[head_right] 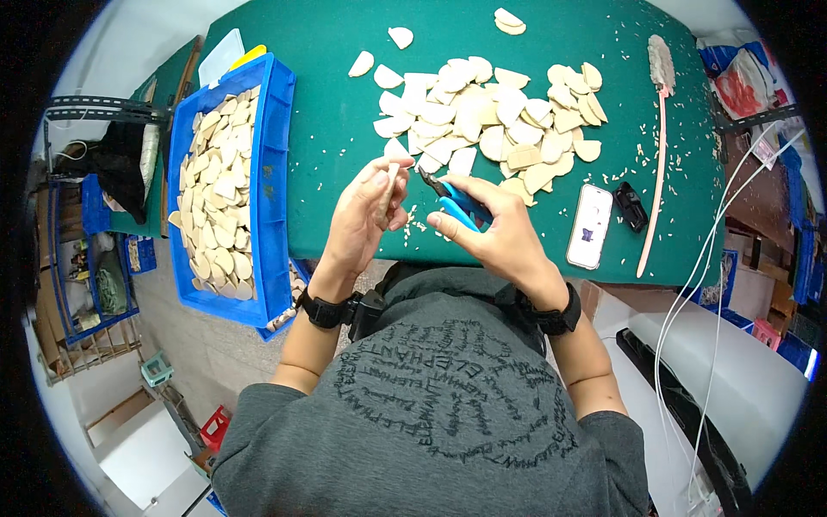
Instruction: The person uses blue-handled pliers to trim the edges of small, light-colored wooden pieces. They pick up each piece from a pile on a green table, trim it, and place it into a blue crate. The process is repetitive and involves handling the pieces one at a time.
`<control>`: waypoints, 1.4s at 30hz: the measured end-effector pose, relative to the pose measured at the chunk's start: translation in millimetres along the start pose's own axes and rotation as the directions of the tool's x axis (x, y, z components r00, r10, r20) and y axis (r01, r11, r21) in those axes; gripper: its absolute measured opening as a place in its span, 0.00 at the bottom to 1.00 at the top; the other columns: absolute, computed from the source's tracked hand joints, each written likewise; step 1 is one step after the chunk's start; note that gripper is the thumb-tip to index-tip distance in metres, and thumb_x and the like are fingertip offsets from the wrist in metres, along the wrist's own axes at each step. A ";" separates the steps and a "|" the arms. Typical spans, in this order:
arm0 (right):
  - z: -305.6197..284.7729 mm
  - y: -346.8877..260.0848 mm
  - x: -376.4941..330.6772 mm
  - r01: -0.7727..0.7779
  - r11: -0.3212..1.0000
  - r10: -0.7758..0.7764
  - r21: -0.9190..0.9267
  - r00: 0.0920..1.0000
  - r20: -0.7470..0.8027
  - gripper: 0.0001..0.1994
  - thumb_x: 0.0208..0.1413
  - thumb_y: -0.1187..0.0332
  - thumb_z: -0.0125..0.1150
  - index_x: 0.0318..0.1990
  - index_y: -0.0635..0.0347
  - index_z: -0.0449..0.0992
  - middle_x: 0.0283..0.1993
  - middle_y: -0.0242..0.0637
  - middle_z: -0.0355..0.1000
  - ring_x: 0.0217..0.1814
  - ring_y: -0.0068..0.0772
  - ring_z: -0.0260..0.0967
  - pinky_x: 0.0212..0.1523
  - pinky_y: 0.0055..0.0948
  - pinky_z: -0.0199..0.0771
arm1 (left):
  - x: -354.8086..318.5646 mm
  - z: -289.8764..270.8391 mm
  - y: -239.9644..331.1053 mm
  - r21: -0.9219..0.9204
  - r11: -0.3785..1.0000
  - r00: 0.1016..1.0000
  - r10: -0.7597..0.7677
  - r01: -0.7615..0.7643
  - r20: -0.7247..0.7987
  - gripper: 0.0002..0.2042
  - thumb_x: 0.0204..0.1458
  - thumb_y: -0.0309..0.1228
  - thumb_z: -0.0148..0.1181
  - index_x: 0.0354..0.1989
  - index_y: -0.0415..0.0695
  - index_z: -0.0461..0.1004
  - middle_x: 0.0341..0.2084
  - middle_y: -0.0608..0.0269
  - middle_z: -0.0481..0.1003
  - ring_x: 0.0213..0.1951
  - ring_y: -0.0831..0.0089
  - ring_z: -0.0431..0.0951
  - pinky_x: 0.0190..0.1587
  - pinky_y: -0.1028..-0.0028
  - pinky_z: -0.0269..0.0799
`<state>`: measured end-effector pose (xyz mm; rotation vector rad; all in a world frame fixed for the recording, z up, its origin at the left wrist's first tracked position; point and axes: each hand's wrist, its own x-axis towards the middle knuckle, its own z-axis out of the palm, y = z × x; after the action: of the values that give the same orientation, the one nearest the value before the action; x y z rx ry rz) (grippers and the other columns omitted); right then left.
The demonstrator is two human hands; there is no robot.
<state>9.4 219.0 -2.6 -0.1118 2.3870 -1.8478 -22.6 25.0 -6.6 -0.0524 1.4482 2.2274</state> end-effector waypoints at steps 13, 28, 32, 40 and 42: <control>-12.0 -11.3 -12.5 0.212 0.956 -0.220 -0.204 0.975 -0.016 0.21 0.45 0.62 0.69 0.47 0.57 0.76 0.29 0.34 0.71 0.29 0.29 0.63 0.31 0.26 0.63 | -15.3 24.5 9.1 0.784 0.449 0.815 0.567 -0.429 0.121 0.17 0.44 0.31 0.69 0.43 0.40 0.78 0.34 0.61 0.77 0.37 0.72 0.73 0.40 0.76 0.69; -11.5 2.2 -13.0 0.272 0.933 -0.284 -0.236 0.959 -0.020 0.20 0.46 0.61 0.69 0.45 0.61 0.76 0.27 0.38 0.70 0.27 0.30 0.64 0.29 0.28 0.63 | -16.2 33.5 1.7 0.907 0.102 0.673 0.705 -0.410 0.225 0.19 0.41 0.31 0.69 0.44 0.45 0.78 0.35 0.64 0.76 0.37 0.67 0.71 0.39 0.71 0.69; -8.1 3.9 -13.0 0.265 0.942 -0.280 -0.208 0.959 -0.044 0.19 0.45 0.63 0.69 0.44 0.63 0.76 0.25 0.38 0.70 0.24 0.31 0.63 0.27 0.28 0.62 | -15.7 32.8 -0.6 0.912 0.057 0.649 0.721 -0.406 0.244 0.19 0.40 0.30 0.69 0.45 0.45 0.78 0.35 0.64 0.76 0.37 0.67 0.71 0.40 0.71 0.68; 1.7 13.0 -16.6 0.084 0.993 -0.094 -0.088 0.988 -0.121 0.16 0.44 0.68 0.67 0.43 0.62 0.79 0.24 0.38 0.72 0.23 0.24 0.64 0.27 0.24 0.64 | -12.5 25.7 -1.9 0.894 0.134 0.672 0.709 -0.427 0.214 0.16 0.42 0.30 0.69 0.42 0.44 0.78 0.33 0.63 0.75 0.35 0.67 0.70 0.37 0.72 0.67; -2.8 15.7 -15.2 0.091 0.994 -0.098 -0.064 0.986 -0.134 0.17 0.45 0.70 0.66 0.45 0.64 0.78 0.30 0.37 0.75 0.28 0.19 0.68 0.30 0.19 0.67 | -12.8 23.0 -1.5 0.884 0.237 0.714 0.685 -0.402 0.141 0.15 0.42 0.32 0.70 0.39 0.43 0.78 0.32 0.62 0.75 0.34 0.69 0.71 0.37 0.73 0.67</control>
<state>24.3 227.6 -16.4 -0.1089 2.5701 -1.8851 -5.5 40.8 5.9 0.6310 3.0374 1.5581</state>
